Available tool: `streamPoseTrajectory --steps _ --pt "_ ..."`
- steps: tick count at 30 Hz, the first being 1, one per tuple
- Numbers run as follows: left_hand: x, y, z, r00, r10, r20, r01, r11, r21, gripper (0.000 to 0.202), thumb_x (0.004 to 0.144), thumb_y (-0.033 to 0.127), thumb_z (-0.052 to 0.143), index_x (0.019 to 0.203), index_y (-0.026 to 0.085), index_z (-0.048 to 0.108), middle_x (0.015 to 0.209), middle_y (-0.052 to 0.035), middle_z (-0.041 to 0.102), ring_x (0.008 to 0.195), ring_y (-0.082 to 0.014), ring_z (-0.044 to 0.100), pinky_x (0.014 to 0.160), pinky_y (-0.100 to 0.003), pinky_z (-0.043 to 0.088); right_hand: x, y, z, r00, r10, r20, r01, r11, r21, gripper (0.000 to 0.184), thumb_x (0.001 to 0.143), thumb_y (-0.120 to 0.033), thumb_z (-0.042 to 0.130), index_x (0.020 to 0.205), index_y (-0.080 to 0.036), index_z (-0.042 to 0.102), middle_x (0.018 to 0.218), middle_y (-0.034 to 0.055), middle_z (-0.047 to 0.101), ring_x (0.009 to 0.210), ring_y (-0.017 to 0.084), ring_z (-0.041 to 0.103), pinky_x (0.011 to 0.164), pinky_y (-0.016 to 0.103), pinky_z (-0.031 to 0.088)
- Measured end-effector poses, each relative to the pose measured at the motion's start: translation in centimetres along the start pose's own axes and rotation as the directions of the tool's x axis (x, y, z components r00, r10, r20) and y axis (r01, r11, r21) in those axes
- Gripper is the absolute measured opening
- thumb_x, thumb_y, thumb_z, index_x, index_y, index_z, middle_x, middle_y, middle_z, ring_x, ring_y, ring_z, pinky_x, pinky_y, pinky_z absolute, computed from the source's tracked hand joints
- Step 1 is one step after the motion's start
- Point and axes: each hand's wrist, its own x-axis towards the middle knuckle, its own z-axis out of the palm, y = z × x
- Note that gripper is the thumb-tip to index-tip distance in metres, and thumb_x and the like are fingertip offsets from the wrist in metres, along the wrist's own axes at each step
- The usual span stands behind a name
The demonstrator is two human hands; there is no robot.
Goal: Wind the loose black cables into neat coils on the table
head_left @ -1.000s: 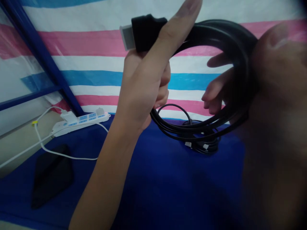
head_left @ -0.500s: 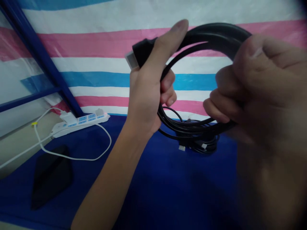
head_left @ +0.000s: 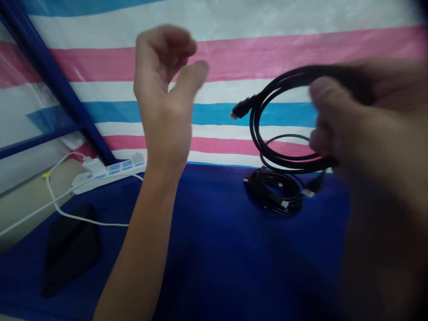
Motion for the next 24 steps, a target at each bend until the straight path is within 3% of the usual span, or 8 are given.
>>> streamPoseTrajectory --steps 2,4,6,9,13,16,19,24 --pt "-0.5 0.7 0.6 0.971 0.09 0.22 -0.141 0.964 0.225 0.041 0.064 0.002 0.056 0.1 0.02 0.051 0.108 -0.0013 0.055 0.107 -0.0135 0.054 0.088 -0.025 0.044 0.1 -0.8 0.9 1.0 -0.017 -0.02 0.012 0.974 -0.227 0.017 0.082 -0.033 0.056 0.081 -0.018 0.064 0.059 0.0022 0.044 0.056 0.002 0.037 0.044 0.016 0.02" --pt "-1.3 1.0 1.5 0.887 -0.039 0.461 -0.138 0.929 0.345 0.049 0.062 0.0 0.054 0.106 0.021 0.053 0.109 -0.0012 0.056 0.106 -0.0145 0.054 0.089 -0.026 0.042 0.1 -1.6 1.3 0.996 -0.02 0.089 0.046 0.954 -0.296 0.021 0.083 -0.03 0.053 0.076 -0.014 0.065 0.056 0.0002 0.044 0.053 -0.001 0.034 0.044 0.012 0.021" --pt "-1.9 0.9 2.2 0.797 -0.211 0.566 -0.022 0.926 0.376 0.039 0.068 0.008 0.054 0.104 0.022 0.056 0.096 -0.001 0.06 0.09 -0.0136 0.056 0.075 -0.024 0.043 0.0 -2.2 1.0 0.966 -0.021 0.256 0.088 0.963 -0.255 0.022 0.083 -0.029 0.054 0.072 -0.014 0.065 0.05 -0.0018 0.041 0.046 -0.003 0.031 0.04 0.01 0.019" --pt "-2.2 0.7 2.8 0.759 -0.338 0.557 0.185 0.931 0.313 0.01 0.074 0.02 0.056 0.083 0.02 0.058 0.067 0.0018 0.055 0.059 -0.0065 0.047 0.053 -0.02 0.032 -0.5 -2.8 0.4 0.929 0.008 0.37 0.085 0.969 -0.233 0.021 0.08 -0.033 0.058 0.07 -0.015 0.065 0.047 -0.002 0.042 0.039 -0.002 0.032 0.032 0.012 0.019" --pt "-2.1 0.8 3.1 0.799 -0.407 0.442 0.373 0.913 0.167 0.004 0.072 0.018 0.06 0.075 0.018 0.057 0.053 0.0045 0.043 0.044 -0.0011 0.035 0.044 -0.019 0.024 -0.7 -2.9 0.4 0.984 0.03 0.175 0.002 0.983 -0.182 0.019 0.079 -0.037 0.061 0.084 -0.02 0.067 0.046 -0.0025 0.042 0.035 0.0 0.033 0.03 0.015 0.02" --pt "-2.2 0.7 3.3 0.822 -0.477 0.312 0.515 0.856 -0.049 0.014 0.071 0.025 0.064 0.072 0.019 0.052 0.047 0.0067 0.031 0.036 0.0009 0.022 0.036 -0.019 0.015 -0.5 -2.7 0.8 0.999 0.001 0.043 0.007 0.985 -0.174 0.024 0.079 -0.041 0.06 0.077 -0.017 0.062 0.048 -0.0019 0.046 0.036 0.001 0.038 0.03 0.014 0.024" --pt "-2.2 0.4 3.2 0.807 -0.526 0.266 0.58 0.792 -0.191 0.02 0.072 0.028 0.063 0.071 0.019 0.046 0.049 0.0077 0.02 0.037 0.001 0.017 0.034 -0.017 0.016 -0.2 -2.1 1.5 1.0 -0.03 0.007 0.03 0.981 -0.192 0.028 0.081 -0.042 0.057 0.075 -0.014 0.059 0.053 -0.0009 0.05 0.04 0.001 0.045 0.034 0.012 0.03" --pt "-1.6 0.6 2.4 0.738 -0.597 0.314 0.669 0.706 -0.23 0.015 0.073 0.02 0.059 0.072 0.019 0.043 0.05 0.0085 0.016 0.037 0.0013 0.019 0.035 -0.014 0.024 0.0 -1.1 2.6 1.0 0.014 -0.027 -0.008 0.972 0.236 0.033 0.083 -0.044 0.054 0.071 -0.014 0.047 0.05 -0.0036 0.033 0.036 0.0 0.035 0.034 0.016 0.03"
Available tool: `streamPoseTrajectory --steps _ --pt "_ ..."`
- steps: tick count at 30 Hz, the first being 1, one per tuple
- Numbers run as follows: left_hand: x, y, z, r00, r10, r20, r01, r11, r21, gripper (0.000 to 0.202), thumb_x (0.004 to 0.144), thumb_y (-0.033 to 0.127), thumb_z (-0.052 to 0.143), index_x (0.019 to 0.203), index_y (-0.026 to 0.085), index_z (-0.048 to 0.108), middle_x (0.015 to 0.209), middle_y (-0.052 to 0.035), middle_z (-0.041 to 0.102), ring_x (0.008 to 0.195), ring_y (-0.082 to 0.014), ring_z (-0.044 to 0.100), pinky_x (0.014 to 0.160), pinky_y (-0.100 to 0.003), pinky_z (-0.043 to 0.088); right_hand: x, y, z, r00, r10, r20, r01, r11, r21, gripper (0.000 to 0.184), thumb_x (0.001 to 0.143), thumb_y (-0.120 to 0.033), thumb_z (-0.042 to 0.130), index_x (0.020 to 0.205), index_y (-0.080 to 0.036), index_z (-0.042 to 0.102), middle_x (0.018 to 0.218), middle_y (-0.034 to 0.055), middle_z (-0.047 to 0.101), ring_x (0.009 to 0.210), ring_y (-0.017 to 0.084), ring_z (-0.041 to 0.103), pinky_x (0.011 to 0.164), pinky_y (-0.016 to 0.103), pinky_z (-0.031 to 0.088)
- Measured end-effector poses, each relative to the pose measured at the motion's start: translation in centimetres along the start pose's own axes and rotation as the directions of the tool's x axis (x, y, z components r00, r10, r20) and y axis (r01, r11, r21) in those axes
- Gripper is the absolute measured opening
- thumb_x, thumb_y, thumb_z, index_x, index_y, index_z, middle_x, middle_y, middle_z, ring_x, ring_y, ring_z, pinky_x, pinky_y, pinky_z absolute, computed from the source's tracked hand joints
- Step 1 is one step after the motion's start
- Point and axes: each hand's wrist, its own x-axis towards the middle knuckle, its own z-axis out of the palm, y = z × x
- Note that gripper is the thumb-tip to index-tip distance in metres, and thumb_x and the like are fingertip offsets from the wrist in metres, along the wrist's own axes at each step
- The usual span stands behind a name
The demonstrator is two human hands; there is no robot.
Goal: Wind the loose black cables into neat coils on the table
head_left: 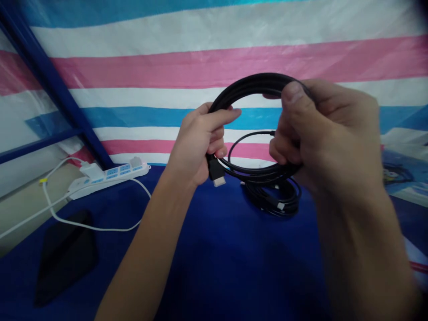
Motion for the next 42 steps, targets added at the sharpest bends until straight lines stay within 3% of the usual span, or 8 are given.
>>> streamPoseTrajectory --steps 7,14,18,21,25,34,37,42 --pt "-0.7 1.2 -0.8 0.964 -0.129 0.235 0.052 0.95 0.308 0.014 0.07 0.017 0.063 0.073 0.017 0.048 0.048 0.0084 0.028 0.032 0.0029 0.024 0.033 -0.01 0.021 -0.2 -0.4 -1.2 0.915 0.11 0.389 -0.041 0.983 -0.182 0.039 0.084 -0.047 0.051 0.069 -0.012 0.051 0.043 -0.003 0.036 0.036 -0.002 0.032 0.033 0.01 0.024" --pt "-0.5 1.5 -0.3 1.0 -0.009 0.02 0.007 0.998 0.057 0.02 0.069 0.007 0.057 0.069 0.018 0.04 0.046 0.0106 0.018 0.031 0.0029 0.014 0.032 -0.011 0.011 -0.2 0.3 1.1 0.997 -0.068 0.028 0.071 0.993 -0.096 0.041 0.085 -0.04 0.052 0.122 -0.024 0.055 0.061 -0.0028 0.044 0.042 -0.001 0.04 0.039 0.013 0.036" --pt "-0.5 1.6 -0.2 1.0 0.003 0.009 -0.003 1.0 -0.001 0.021 0.071 0.008 0.055 0.066 0.018 0.037 0.046 0.0097 0.019 0.031 0.002 0.015 0.031 -0.013 0.014 -0.4 0.4 1.4 0.992 -0.121 -0.048 0.119 0.992 -0.038 0.04 0.09 -0.04 0.044 0.121 -0.019 0.058 0.054 -0.0022 0.037 0.039 -0.001 0.034 0.038 0.015 0.032" --pt "-0.9 1.5 -0.4 0.989 -0.038 0.141 0.023 0.994 0.108 0.011 0.072 0.015 0.058 0.073 0.018 0.048 0.046 0.0087 0.026 0.031 0.0017 0.02 0.03 -0.011 0.017 -0.3 0.3 0.4 0.988 -0.12 0.1 0.128 0.988 -0.082 0.036 0.088 -0.039 0.047 0.115 -0.02 0.062 0.051 -0.0022 0.037 0.04 -0.001 0.035 0.039 0.013 0.03" --pt "-1.2 1.4 -0.4 0.96 -0.132 0.245 0.056 0.954 0.293 0.01 0.069 0.008 0.061 0.075 0.014 0.056 0.05 0.0065 0.036 0.033 0.0035 0.03 0.032 -0.007 0.018 -0.2 0.1 -0.3 0.873 0.006 0.488 0.098 0.978 -0.186 0.034 0.089 -0.039 0.046 0.111 -0.022 0.065 0.045 -0.0033 0.037 0.041 -0.002 0.035 0.04 0.009 0.028" --pt "-1.1 2.6 -0.9 0.991 0.032 0.128 -0.039 0.998 0.057 0.019 0.073 0.01 0.055 0.087 0.022 0.052 0.042 0.0115 0.019 0.027 0.0029 0.014 0.03 -0.008 0.018 -0.7 -0.4 0.7 0.972 0.043 0.231 -0.103 0.962 0.254 0.035 0.088 -0.045 0.045 0.119 -0.029 0.053 0.052 -0.0043 0.03 0.035 -0.001 0.027 0.035 0.014 0.032" --pt "-1.5 3.1 -1.5 0.968 -0.013 0.251 -0.024 0.989 0.145 0.019 0.076 0.017 0.056 0.093 0.023 0.055 0.044 0.0109 0.017 0.029 0.0039 0.016 0.033 -0.006 0.02 -0.8 -0.6 0.7 0.944 0.046 0.327 -0.157 0.933 0.323 0.037 0.089 -0.047 0.043 0.12 -0.029 0.054 0.049 -0.0042 0.017 0.035 -0.001 0.019 0.031 0.012 0.027" --pt "-1.9 3.3 -1.9 0.913 -0.161 0.375 -0.058 0.859 0.509 0.013 0.072 0.023 0.063 0.081 0.019 0.055 0.055 0.006 0.044 0.038 0.0017 0.035 0.032 -0.008 0.026 -0.9 -0.2 0.6 0.823 0.075 0.563 -0.142 0.987 0.077 0.036 0.091 -0.041 0.041 0.116 -0.023 0.061 0.048 -0.0034 0.034 0.038 -0.001 0.035 0.034 0.01 0.03"
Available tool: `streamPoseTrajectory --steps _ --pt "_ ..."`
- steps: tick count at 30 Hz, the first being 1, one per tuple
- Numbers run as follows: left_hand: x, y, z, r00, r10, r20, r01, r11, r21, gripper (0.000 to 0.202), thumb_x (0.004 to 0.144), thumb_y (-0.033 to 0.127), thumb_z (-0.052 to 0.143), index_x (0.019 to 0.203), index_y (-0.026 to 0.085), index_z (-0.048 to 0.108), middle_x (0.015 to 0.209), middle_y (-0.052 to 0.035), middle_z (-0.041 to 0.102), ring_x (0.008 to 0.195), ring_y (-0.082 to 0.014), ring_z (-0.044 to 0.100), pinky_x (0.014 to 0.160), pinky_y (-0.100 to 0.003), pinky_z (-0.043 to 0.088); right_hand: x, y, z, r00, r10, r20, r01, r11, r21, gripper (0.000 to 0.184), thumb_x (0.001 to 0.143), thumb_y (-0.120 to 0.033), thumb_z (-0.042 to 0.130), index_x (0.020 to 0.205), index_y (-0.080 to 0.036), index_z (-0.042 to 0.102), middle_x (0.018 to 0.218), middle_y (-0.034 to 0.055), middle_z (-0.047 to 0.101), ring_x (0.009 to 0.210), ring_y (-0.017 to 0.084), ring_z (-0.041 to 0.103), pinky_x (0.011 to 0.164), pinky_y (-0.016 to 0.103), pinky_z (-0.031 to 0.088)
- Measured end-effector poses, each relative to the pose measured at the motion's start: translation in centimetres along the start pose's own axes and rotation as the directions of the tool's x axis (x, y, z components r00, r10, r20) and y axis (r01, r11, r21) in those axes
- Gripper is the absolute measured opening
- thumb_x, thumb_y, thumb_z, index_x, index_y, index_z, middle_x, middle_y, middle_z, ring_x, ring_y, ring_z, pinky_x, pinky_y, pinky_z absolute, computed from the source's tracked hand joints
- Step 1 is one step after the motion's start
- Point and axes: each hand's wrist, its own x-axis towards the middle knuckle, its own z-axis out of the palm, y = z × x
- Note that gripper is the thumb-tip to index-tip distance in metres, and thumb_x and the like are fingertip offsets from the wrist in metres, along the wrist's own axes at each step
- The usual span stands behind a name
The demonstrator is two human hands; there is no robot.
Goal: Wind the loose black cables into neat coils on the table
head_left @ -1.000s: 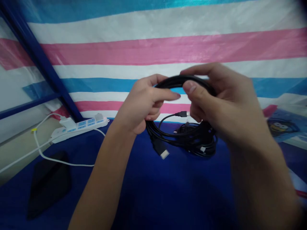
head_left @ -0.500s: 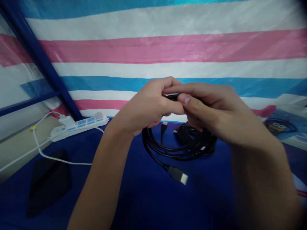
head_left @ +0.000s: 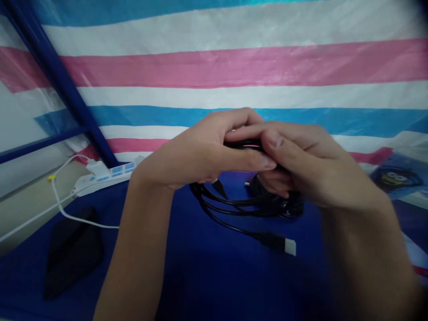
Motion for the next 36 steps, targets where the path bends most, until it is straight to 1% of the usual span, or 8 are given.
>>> streamPoseTrajectory --steps 3,7,11,16,22,25,30,36 --pt "0.1 0.0 0.1 1.0 0.012 0.003 -0.012 1.0 0.011 0.013 0.073 0.024 0.063 0.078 0.017 0.054 0.054 0.0057 0.044 0.04 0.0024 0.036 0.034 -0.007 0.025 0.0 0.1 0.1 0.999 -0.025 0.028 0.025 0.999 -0.026 0.038 0.092 -0.042 0.039 0.118 -0.025 0.06 0.049 -0.0035 0.039 0.039 -0.001 0.039 0.034 0.01 0.03" --pt "0.6 0.0 0.6 0.982 0.124 -0.142 -0.149 0.973 -0.174 0.017 0.075 0.024 0.061 0.09 0.018 0.056 0.052 0.0074 0.034 0.036 0.0044 0.025 0.035 -0.006 0.02 0.1 -0.3 0.2 0.966 -0.123 -0.227 0.122 0.992 -0.018 0.035 0.089 -0.043 0.046 0.117 -0.026 0.058 0.051 -0.0032 0.043 0.039 0.002 0.04 0.034 0.015 0.031" --pt "1.0 0.0 1.0 0.94 0.119 -0.32 -0.251 0.876 -0.412 0.006 0.08 0.021 0.054 0.084 0.021 0.05 0.048 0.0088 0.017 0.031 0.0017 0.012 0.031 -0.01 0.012 0.1 -1.0 0.1 0.919 -0.085 -0.384 0.121 0.99 0.07 0.028 0.088 -0.04 0.048 0.112 -0.029 0.055 0.048 -0.0047 0.033 0.032 0.002 0.029 0.032 0.019 0.031" --pt "0.7 0.2 1.3 0.955 0.119 -0.27 -0.227 0.882 -0.414 0.01 0.078 0.017 0.057 0.087 0.022 0.053 0.046 0.0091 0.022 0.03 0.0013 0.016 0.031 -0.011 0.014 -0.2 -1.0 -0.4 0.958 0.003 -0.285 0.066 0.97 0.233 0.031 0.089 -0.048 0.038 0.111 -0.035 0.054 0.048 -0.003 0.01 0.031 0.001 0.011 0.028 0.015 0.021" --pt "0.2 0.3 1.5 0.998 0.012 -0.059 -0.025 0.972 -0.235 0.014 0.068 0.013 0.069 0.068 0.013 0.055 0.052 0.0046 0.045 0.037 0.0024 0.038 0.034 -0.007 0.018 -0.5 0.0 -0.6 0.994 0.06 0.088 -0.076 0.979 0.188 0.028 0.09 -0.04 0.043 0.107 -0.027 0.06 0.049 -0.0038 0.03 0.037 -0.001 0.032 0.032 0.009 0.027" --pt "0.4 0.3 1.7 0.997 -0.049 -0.059 0.029 0.95 -0.309 0.014 0.065 0.01 0.071 0.069 0.013 0.058 0.052 0.0041 0.048 0.038 0.0027 0.036 0.034 -0.008 0.017 -0.4 0.0 -0.9 0.995 0.036 0.096 -0.052 0.984 0.169 0.029 0.089 -0.041 0.044 0.11 -0.027 0.059 0.049 -0.0045 0.037 0.036 0.0 0.038 0.031 0.009 0.027" --pt "1.2 0.0 1.9 0.995 0.032 -0.098 -0.072 0.9 -0.429 0.013 0.073 0.016 0.063 0.085 0.017 0.057 0.06 0.0026 0.054 0.035 0.0042 0.023 0.033 -0.01 0.013 -0.1 -0.3 -1.9 0.999 0.025 -0.02 -0.019 0.962 0.272 0.034 0.085 -0.052 0.045 0.11 -0.033 0.058 0.067 -0.0028 0.058 0.028 0.003 0.035 0.025 0.019 0.02" --pt "3.0 -1.2 2.3 0.923 -0.018 -0.384 -0.251 0.729 -0.637 0.013 0.081 0.021 0.053 0.071 0.02 0.044 0.045 0.009 0.015 0.03 -0.0011 0.013 0.031 -0.016 0.012 0.8 -0.6 -1.8 0.931 0.06 -0.359 0.072 0.937 0.343 0.046 0.09 -0.054 0.024 0.1 -0.027 0.06 0.084 0.0007 0.06 0.035 0.009 0.044 0.03 0.027 0.025"
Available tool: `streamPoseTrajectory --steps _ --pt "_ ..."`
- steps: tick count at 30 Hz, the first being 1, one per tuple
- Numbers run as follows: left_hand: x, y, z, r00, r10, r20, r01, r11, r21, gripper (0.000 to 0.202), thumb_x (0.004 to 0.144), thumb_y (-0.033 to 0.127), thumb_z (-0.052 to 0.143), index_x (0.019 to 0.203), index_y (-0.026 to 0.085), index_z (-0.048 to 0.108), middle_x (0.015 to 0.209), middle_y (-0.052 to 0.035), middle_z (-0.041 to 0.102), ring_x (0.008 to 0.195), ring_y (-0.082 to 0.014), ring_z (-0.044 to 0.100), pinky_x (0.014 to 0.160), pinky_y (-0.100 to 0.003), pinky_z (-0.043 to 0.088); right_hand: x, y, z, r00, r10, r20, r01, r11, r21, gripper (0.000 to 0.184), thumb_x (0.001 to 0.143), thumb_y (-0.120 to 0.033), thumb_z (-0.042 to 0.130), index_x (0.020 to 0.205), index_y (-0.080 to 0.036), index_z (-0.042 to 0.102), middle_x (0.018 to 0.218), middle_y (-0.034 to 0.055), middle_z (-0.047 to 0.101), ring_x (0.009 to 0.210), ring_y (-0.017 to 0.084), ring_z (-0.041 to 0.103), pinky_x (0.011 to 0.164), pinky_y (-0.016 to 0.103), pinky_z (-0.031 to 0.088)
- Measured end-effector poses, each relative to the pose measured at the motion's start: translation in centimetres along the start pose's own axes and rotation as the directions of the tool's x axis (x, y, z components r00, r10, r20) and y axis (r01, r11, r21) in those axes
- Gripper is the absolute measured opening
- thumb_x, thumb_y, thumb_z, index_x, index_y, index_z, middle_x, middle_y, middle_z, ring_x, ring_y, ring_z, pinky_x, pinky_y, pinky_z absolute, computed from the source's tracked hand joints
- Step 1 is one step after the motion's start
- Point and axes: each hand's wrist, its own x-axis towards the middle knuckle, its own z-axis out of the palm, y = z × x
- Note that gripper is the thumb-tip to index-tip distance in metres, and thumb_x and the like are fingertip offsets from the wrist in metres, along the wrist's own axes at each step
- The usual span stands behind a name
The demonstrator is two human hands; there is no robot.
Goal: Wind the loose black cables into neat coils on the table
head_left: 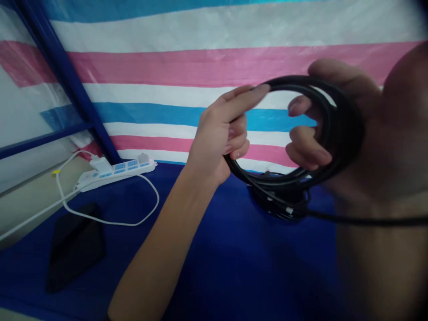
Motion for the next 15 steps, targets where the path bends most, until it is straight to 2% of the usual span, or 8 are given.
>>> streamPoseTrajectory --steps 2,4,7,10,12,15 --pt "0.4 -0.5 0.1 0.994 0.038 -0.101 -0.046 0.996 -0.08 0.023 0.083 0.022 0.05 0.064 0.02 0.036 0.043 0.009 0.013 0.028 -0.0018 0.013 0.03 -0.018 0.013 0.1 0.4 0.2 0.998 -0.023 -0.058 0.026 0.998 0.053 0.054 0.091 -0.054 0.013 0.102 -0.025 0.058 0.087 0.0022 0.06 0.039 0.011 0.048 0.033 0.027 0.03" --pt "0.5 -0.8 0.4 0.981 0.06 -0.186 -0.085 0.988 -0.127 0.031 0.083 0.023 0.05 0.06 0.02 0.029 0.042 0.009 0.012 0.028 -0.0017 0.015 0.031 -0.018 0.015 -0.1 1.0 0.3 0.995 -0.094 0.011 0.092 0.989 0.117 0.058 0.09 -0.057 0.01 0.107 -0.024 0.056 0.096 0.0038 0.06 0.046 0.012 0.053 0.037 0.027 0.034" --pt "0.2 -0.8 0.8 0.959 0.046 -0.279 -0.108 0.971 -0.214 0.037 0.082 0.025 0.052 0.058 0.019 0.025 0.04 0.0094 0.013 0.028 -0.0015 0.016 0.032 -0.018 0.017 -0.5 1.7 0.4 0.973 -0.207 0.098 0.193 0.972 0.138 0.059 0.085 -0.067 0.021 0.118 -0.027 0.051 0.121 0.0038 0.054 0.055 0.009 0.056 0.042 0.024 0.038" --pt "0.0 -0.6 1.1 0.948 -0.003 -0.32 -0.095 0.952 -0.291 0.04 0.082 0.027 0.053 0.058 0.019 0.023 0.039 0.0097 0.011 0.028 -0.0015 0.013 0.033 -0.018 0.016 -0.8 1.9 1.0 0.978 -0.196 0.068 0.19 0.978 0.085 0.065 0.079 -0.071 0.037 0.131 -0.032 0.036 0.137 0.0025 0.043 0.053 0.005 0.053 0.036 0.021 0.032" --pt "0.1 -0.6 1.0 0.94 -0.022 -0.342 -0.093 0.944 -0.316 0.04 0.083 0.027 0.052 0.058 0.019 0.021 0.039 0.0097 0.011 0.029 -0.0015 0.013 0.033 -0.018 0.016 -0.8 1.8 1.8 0.986 -0.166 0.019 0.164 0.984 0.069 0.068 0.077 -0.065 0.045 0.135 -0.032 0.028 0.133 0.0029 0.046 0.05 0.004 0.051 0.033 0.02 0.029" --pt "0.3 -0.7 0.9 0.928 -0.02 -0.373 -0.101 0.948 -0.302 0.035 0.084 0.028 0.05 0.06 0.019 0.026 0.039 0.0099 0.011 0.029 -0.0017 0.014 0.034 -0.019 0.017 -0.4 1.8 3.0 0.976 -0.154 -0.154 0.164 0.985 0.059 0.062 0.073 -0.038 0.061 0.127 -0.026 0.035 0.106 0.0001 0.059 0.048 0.005 0.051 0.04 0.02 0.038"
